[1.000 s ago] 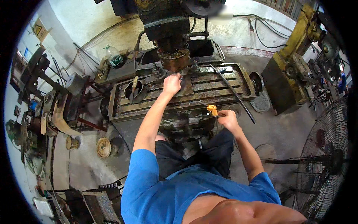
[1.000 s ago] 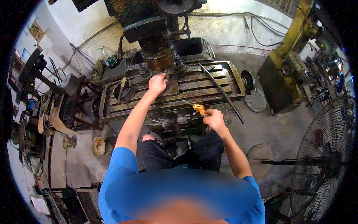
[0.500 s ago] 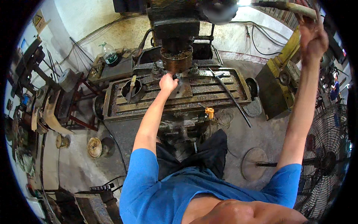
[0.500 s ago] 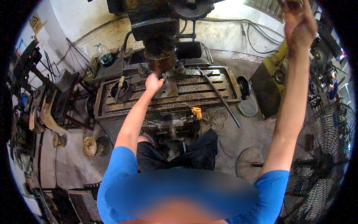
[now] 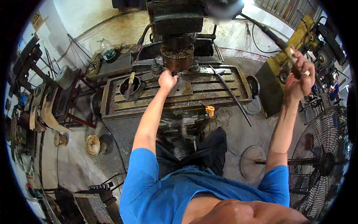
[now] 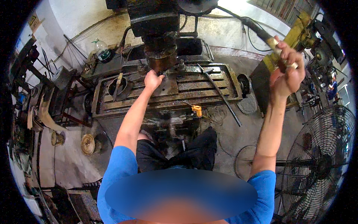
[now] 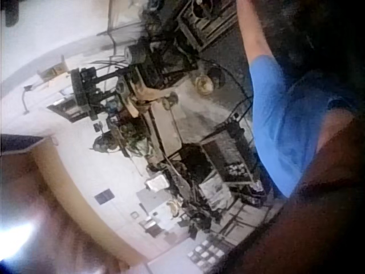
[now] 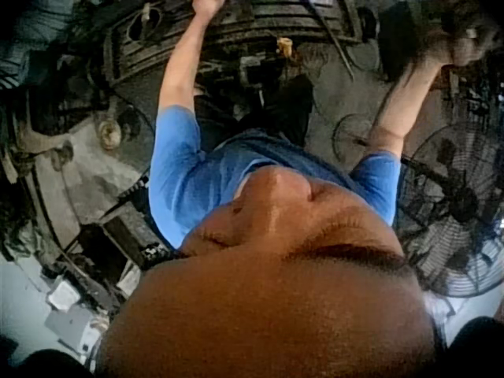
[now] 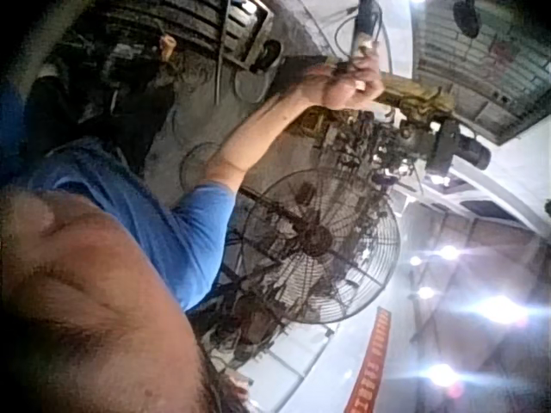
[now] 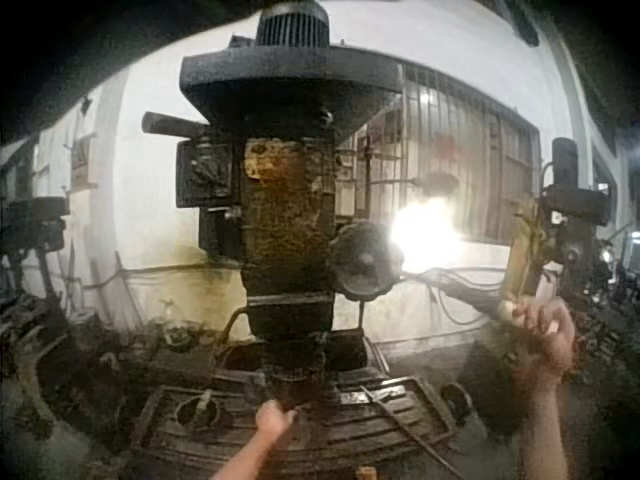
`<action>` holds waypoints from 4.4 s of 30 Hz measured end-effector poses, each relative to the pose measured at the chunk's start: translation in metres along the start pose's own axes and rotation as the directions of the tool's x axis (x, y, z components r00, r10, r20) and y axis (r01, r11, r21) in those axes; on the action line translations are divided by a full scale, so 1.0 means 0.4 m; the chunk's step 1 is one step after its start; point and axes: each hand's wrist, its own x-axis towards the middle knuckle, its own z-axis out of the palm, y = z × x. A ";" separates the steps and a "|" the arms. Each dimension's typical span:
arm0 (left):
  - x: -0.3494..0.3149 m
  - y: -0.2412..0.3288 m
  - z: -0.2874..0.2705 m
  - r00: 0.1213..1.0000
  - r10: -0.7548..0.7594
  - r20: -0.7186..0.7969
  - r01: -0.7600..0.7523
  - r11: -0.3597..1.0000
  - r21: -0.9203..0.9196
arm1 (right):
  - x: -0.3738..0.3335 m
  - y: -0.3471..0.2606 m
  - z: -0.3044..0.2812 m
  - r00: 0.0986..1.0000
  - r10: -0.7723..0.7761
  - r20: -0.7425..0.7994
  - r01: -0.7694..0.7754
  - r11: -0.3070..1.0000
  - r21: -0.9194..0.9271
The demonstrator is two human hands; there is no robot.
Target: The person operates a milling machine by placing metal workpieces on the bed, using a small yellow hand tool to secure or adjust them, and turning manual wheels to move the machine head while picking new parts from a bin.
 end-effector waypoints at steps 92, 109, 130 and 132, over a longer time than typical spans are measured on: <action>-1.113 -0.757 -1.005 0.600 -0.753 -0.269 0.571 0.639 -0.515 | -0.165 0.035 -0.192 0.966 0.260 0.011 -0.246 0.929 -0.278; -1.852 -0.914 -1.012 -0.163 -0.730 -0.663 0.981 -0.195 -0.026 | -0.060 0.104 0.024 0.968 0.177 0.180 -0.109 0.936 -0.335; -1.863 -1.166 -1.048 -0.038 -0.787 -0.616 0.919 0.215 -0.331 | 0.268 -0.104 -0.028 0.989 0.135 -0.058 -0.147 0.935 -0.322; -1.858 -1.210 -1.062 -0.119 -0.851 -0.511 0.551 0.371 -0.747 | 0.194 -0.142 -0.006 0.997 -0.037 -0.074 0.010 0.945 -0.327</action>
